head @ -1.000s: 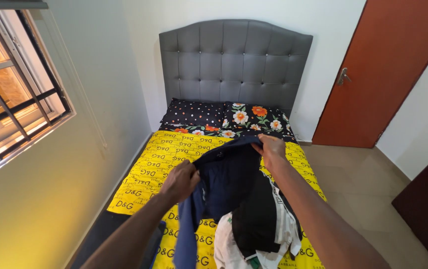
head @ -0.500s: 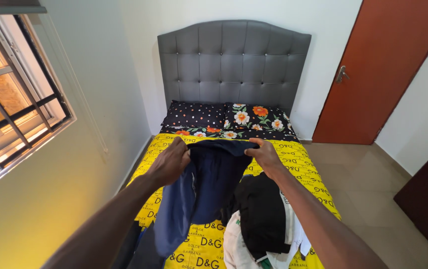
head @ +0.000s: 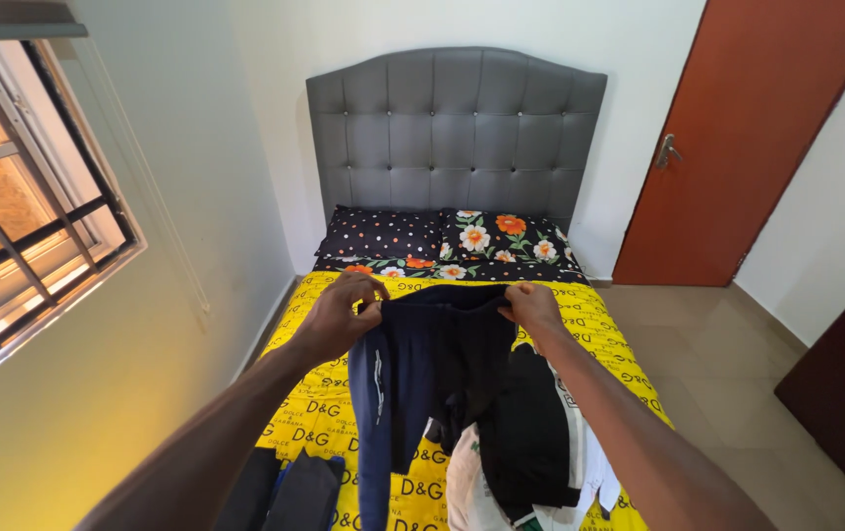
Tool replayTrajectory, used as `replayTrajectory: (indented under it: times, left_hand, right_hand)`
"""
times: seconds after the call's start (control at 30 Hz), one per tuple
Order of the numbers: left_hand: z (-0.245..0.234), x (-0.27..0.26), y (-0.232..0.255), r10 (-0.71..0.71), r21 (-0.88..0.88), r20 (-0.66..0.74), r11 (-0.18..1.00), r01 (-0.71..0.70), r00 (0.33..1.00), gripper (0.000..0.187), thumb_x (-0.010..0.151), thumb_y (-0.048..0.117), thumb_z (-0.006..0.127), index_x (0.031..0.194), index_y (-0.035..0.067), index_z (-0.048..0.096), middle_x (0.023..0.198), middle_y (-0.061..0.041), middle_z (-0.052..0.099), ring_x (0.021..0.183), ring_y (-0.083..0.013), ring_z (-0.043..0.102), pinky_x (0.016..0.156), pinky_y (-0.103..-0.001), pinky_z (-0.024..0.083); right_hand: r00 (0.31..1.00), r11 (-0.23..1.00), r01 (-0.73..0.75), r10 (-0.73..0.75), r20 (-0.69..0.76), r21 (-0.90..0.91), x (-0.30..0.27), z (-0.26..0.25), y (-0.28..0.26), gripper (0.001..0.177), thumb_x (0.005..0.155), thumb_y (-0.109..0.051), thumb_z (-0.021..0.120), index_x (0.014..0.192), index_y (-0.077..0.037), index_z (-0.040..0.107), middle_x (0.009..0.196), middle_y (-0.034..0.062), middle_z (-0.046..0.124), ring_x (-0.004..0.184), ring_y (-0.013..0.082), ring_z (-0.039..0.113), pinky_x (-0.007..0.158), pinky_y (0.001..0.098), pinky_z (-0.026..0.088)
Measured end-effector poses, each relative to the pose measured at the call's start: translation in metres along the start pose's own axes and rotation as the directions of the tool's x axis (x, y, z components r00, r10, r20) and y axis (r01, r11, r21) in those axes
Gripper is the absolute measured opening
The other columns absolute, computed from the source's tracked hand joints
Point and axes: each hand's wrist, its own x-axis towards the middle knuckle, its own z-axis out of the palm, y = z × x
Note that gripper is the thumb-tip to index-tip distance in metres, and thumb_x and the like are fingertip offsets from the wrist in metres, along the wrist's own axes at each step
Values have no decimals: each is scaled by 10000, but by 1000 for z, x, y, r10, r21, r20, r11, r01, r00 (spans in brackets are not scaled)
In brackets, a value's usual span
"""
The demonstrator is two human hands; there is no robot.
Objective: Fold various pieces of clothing on a bed and stack them into neat piles.
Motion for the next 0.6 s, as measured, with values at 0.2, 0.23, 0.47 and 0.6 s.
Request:
replayTrajectory:
  times: [0.2, 0.23, 0.47, 0.6]
  left_hand:
    - [5, 17, 4, -46, -41, 15, 998, 47, 999, 203, 930, 152, 586, 825, -21, 605, 1115, -80, 759, 1096, -227, 661, 960, -384, 511]
    - [2, 19, 15, -47, -42, 15, 998, 48, 999, 203, 930, 152, 586, 825, -21, 605, 1115, -80, 759, 1096, -227, 661, 960, -384, 511]
    - [6, 37, 20, -119, -154, 68, 980, 129, 990, 236, 992, 210, 544, 907, -2, 608, 938, -132, 670, 875, -194, 618, 819, -347, 512]
    - [-3, 36, 46, -235, 86, 107, 970, 227, 966, 299, 1010, 262, 535, 892, -12, 552, 771, -158, 594, 723, -245, 566, 701, -418, 480]
  right_hand:
    - [999, 989, 19, -13, 38, -149, -32, -16, -40, 193, 885, 25, 617, 995, -37, 472, 900, 141, 638, 665, 218, 723, 599, 301, 625]
    - [999, 989, 18, -13, 38, -150, -31, -18, -40, 193, 885, 25, 617, 995, -37, 472, 900, 141, 638, 665, 218, 723, 599, 301, 625]
    - [975, 961, 146, -100, 199, -234, -29, -40, -41, 133, 878, 92, 532, 903, -34, 569, 1055, 51, 669, 681, 176, 713, 529, 317, 442]
    - [783, 821, 541, -413, 465, -182, -4, -60, -16, 376, 832, 103, 449, 963, -24, 777, 1100, 39, 711, 785, 103, 673, 685, 263, 571]
